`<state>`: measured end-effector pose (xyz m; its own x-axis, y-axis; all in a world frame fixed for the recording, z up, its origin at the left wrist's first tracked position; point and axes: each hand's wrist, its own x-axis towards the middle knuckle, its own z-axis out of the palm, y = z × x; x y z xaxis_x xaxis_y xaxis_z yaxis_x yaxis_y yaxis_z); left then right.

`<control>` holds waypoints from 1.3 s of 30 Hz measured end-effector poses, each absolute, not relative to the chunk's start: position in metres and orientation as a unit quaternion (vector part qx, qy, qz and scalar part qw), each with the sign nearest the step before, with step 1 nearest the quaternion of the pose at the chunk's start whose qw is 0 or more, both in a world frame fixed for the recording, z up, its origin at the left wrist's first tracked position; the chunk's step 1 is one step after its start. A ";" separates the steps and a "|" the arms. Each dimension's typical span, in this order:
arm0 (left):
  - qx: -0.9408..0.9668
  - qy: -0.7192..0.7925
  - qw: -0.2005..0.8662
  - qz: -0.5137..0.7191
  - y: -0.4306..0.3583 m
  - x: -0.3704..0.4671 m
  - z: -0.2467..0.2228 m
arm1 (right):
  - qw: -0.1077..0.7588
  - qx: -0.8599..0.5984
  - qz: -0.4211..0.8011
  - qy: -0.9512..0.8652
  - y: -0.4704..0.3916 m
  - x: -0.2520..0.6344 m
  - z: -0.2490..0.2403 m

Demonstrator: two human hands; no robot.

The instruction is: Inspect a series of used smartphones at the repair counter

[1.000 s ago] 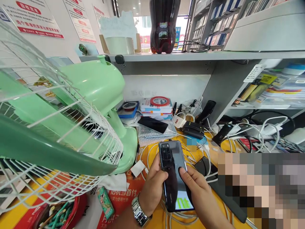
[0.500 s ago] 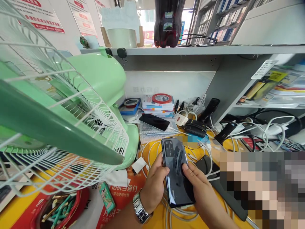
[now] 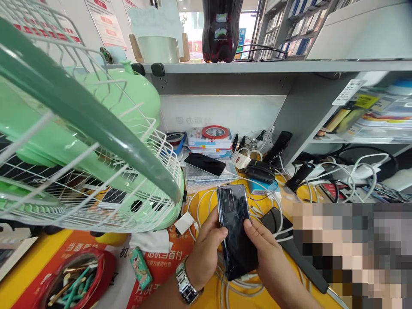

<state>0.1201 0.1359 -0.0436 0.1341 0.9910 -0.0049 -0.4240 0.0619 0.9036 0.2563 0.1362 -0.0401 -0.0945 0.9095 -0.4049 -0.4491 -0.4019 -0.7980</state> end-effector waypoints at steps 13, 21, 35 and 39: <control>0.390 0.308 0.654 0.570 0.134 0.132 -0.044 | 0.307 -0.328 0.846 -0.287 0.133 0.256 -0.060; 0.326 0.410 0.618 0.587 0.145 0.122 -0.037 | 0.333 -0.328 0.856 -0.223 0.132 0.258 -0.031; 0.422 0.418 0.553 0.584 0.139 0.120 -0.045 | 0.451 -0.400 0.780 -0.170 0.136 0.255 -0.037; 0.478 0.385 0.534 0.581 0.137 0.120 -0.049 | 0.458 -0.440 0.745 -0.204 0.138 0.254 -0.040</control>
<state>0.1201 0.1374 -0.0490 0.0276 0.9891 0.1449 -0.2527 -0.1334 0.9583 0.2537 0.1376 -0.0396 -0.1942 0.8618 -0.4687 -0.5030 -0.4976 -0.7066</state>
